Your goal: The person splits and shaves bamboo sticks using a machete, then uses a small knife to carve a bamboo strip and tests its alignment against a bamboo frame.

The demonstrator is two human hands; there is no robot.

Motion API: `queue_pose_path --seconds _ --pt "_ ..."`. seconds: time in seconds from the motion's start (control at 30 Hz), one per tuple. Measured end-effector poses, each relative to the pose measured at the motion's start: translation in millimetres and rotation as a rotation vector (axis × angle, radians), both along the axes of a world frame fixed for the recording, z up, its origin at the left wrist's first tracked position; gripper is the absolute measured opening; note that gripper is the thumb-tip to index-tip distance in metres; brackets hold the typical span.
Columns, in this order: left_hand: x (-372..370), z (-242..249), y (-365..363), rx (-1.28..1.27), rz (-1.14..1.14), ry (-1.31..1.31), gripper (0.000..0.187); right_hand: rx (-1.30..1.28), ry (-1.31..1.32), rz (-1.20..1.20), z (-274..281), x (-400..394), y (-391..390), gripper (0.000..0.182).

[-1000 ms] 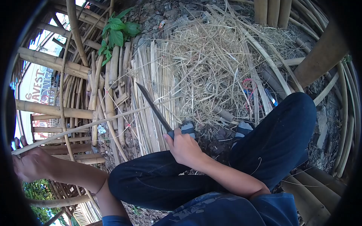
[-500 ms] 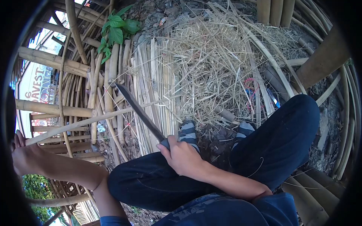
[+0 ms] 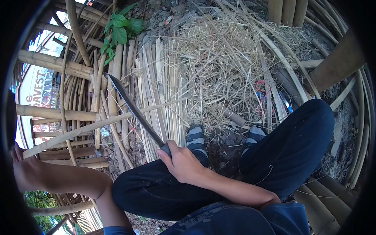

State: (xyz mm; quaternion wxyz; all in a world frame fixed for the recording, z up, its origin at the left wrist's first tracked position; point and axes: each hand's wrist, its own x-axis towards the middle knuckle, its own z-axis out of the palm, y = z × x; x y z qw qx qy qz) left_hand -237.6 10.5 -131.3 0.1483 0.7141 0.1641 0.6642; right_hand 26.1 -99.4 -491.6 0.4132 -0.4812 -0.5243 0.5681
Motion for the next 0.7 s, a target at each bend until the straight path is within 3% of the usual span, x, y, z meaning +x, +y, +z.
queue_pose_path --seconds 0.2,0.3,0.4,0.5,0.53,0.57,0.63,0.7 --pt "4 6 0 -0.014 -0.018 -0.006 0.017 -0.112 -0.123 -0.103 -66 -19 4 0.041" --pt "7 7 0 -0.019 -0.019 -0.003 0.017 -0.219 -0.088 -0.113 -36 -15 5 0.041" --pt "8 8 -2 -0.025 -0.025 -0.014 0.018 -0.073 -0.019 0.014 -15 -9 3 0.041" --pt "12 8 -1 -0.035 -0.03 -0.008 0.018 -0.15 -0.067 -0.031 -33 -8 5 0.042" --pt "13 8 -2 -0.036 -0.031 -0.004 0.018 -0.179 -0.214 -0.087 -65 -13 8 0.044" --pt "15 7 -2 -0.036 -0.041 -0.007 0.019 -0.322 -0.155 0.018 -67 -3 15 0.046" --pt "15 6 -4 -0.034 -0.05 -0.011 0.019 -0.078 -0.266 -0.177 -82 -17 8 0.045" --pt "17 6 -5 -0.037 -0.053 -0.016 0.019 -0.051 -0.176 -0.125 -42 -8 7 0.043"
